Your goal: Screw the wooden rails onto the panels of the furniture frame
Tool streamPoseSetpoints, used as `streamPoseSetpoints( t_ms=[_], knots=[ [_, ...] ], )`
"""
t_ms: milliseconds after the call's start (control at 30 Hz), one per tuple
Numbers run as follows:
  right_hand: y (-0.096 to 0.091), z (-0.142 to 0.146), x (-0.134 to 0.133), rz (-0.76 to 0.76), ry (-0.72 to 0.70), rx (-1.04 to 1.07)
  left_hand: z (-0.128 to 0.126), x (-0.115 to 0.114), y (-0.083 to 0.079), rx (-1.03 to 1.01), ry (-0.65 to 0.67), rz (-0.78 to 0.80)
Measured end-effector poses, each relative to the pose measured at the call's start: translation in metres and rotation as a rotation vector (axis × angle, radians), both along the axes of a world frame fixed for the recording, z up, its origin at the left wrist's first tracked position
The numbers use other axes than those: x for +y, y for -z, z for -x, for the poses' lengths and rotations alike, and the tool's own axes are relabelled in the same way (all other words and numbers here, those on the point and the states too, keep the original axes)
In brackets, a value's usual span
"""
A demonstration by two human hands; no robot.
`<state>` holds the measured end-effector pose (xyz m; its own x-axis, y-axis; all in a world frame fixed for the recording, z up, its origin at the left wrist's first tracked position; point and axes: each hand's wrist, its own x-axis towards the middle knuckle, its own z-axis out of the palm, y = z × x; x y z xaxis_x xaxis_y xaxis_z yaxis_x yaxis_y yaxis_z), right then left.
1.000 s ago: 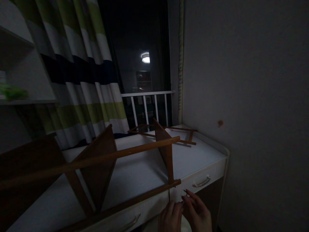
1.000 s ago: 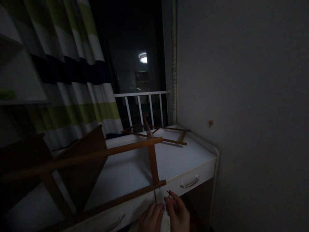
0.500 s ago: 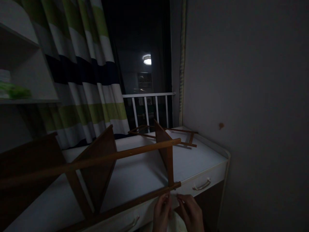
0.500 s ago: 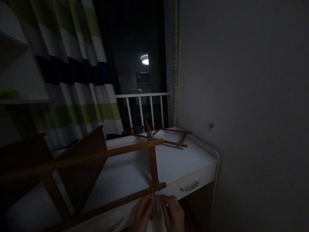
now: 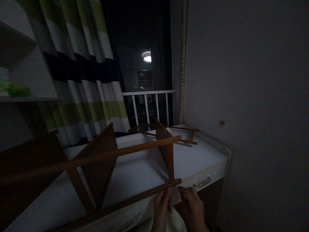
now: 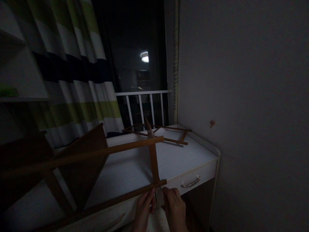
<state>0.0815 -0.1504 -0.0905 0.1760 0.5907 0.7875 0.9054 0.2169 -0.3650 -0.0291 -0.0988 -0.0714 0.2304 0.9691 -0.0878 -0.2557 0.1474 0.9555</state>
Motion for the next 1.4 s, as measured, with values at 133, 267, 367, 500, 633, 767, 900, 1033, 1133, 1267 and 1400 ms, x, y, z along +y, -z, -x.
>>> streamPoseSetpoints(
  t_ms=[133,267,367,500,633,767,900,1033,1133,1267,1400],
  knots=[
    [-0.004,0.003,-0.001,0.012,-0.005,-0.079,0.001,-0.001,-0.001,-0.012,-0.012,0.022],
    [-0.005,0.003,-0.004,0.027,0.009,-0.093,0.000,-0.001,0.002,-0.005,-0.033,0.024],
    [-0.004,0.003,-0.005,0.006,0.008,-0.056,-0.002,0.000,0.004,0.000,-0.040,0.009],
    [-0.004,0.004,-0.005,-0.038,0.017,-0.059,-0.005,-0.002,0.006,0.021,-0.009,-0.006],
    [-0.005,0.002,-0.005,-0.027,0.018,-0.083,-0.009,-0.003,0.006,0.018,0.026,0.030],
    [-0.006,0.002,-0.002,0.009,0.005,-0.132,-0.011,-0.002,0.005,-0.004,0.033,0.039],
    [-0.005,0.003,-0.001,-0.003,0.012,-0.165,-0.012,-0.003,0.002,-0.052,0.037,0.053],
    [-0.004,0.004,-0.003,-0.009,-0.031,-0.170,-0.012,-0.004,0.000,-0.088,0.025,0.083],
    [-0.005,0.004,-0.005,-0.022,-0.010,-0.190,-0.013,-0.005,-0.002,-0.096,0.019,0.120],
    [-0.003,0.002,-0.005,-0.016,0.019,-0.218,-0.012,-0.006,-0.004,-0.107,0.020,0.103],
    [0.000,0.002,-0.005,0.035,0.029,-0.190,-0.012,-0.005,-0.003,-0.121,0.032,0.092]
  ],
)
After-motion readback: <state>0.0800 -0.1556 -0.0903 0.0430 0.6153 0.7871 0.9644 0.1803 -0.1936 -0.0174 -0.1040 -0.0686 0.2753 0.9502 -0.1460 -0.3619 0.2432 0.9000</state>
